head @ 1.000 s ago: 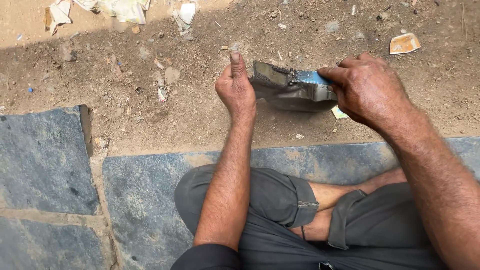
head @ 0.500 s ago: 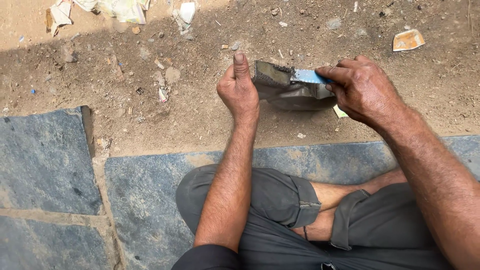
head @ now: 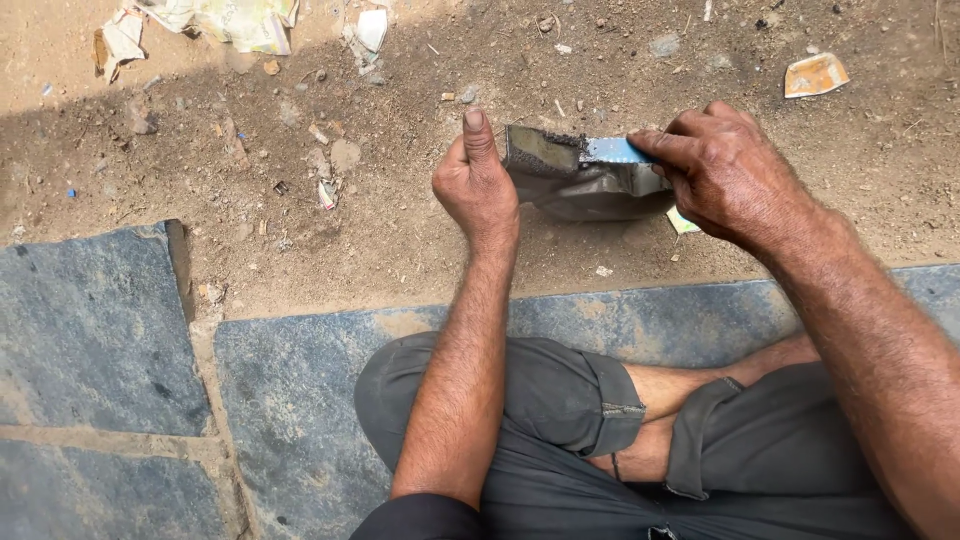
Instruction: Cleaning a motorcycle engine cover using a small hand scraper.
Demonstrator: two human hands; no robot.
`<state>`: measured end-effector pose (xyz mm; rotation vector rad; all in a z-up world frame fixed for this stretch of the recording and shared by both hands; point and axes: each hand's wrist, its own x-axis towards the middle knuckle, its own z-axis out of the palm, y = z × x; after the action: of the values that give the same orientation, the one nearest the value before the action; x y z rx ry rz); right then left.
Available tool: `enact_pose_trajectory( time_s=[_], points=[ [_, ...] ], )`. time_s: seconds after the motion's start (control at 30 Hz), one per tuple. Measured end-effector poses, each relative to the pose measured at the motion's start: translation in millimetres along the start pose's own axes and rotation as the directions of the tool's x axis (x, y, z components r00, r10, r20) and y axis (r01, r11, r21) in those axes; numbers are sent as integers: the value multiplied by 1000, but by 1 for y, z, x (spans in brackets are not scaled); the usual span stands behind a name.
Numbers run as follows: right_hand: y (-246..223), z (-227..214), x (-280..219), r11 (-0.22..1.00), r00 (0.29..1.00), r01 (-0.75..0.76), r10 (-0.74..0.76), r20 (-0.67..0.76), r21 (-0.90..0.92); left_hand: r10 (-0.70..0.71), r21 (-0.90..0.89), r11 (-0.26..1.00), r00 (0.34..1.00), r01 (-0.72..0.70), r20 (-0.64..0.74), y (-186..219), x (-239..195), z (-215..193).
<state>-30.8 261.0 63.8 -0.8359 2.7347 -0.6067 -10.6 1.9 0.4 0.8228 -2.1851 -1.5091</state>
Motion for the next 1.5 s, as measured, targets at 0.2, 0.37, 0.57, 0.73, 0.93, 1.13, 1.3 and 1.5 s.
enact_pose_trajectory(
  time_s=[0.2,0.37,0.57,0.73,0.93,1.13,1.3,1.5],
  points=[
    [-2,6,-2,999,998,-3,1,-55,-35,48,13,999,999,-48,5,5,-2,0],
    [3,6,2,992,997,-72,70,20,103,31,-1,1000,999,-31,8,5,-4,1],
    [3,0,4,991,999,-52,51,15,125,27,8,1000,1000,-27,1,3,-4,-1],
    [-2,-4,7,995,986,-97,90,142,40,25,-6,1000,1000,-25,5,5,-3,-2],
    [1,10,3,987,997,-67,62,41,143,20,14,1000,1000,-20,-8,1,-2,-3],
    [-7,3,-2,981,991,-127,120,53,148,-21,19,1000,1000,21,-18,0,1,-4],
    [-8,-1,-1,974,977,-166,141,163,154,-24,-9,1000,1000,24,-7,-3,3,-4],
    [-1,8,0,972,983,-175,162,88,160,-4,-12,1000,1000,5,4,0,2,-4]
  ],
)
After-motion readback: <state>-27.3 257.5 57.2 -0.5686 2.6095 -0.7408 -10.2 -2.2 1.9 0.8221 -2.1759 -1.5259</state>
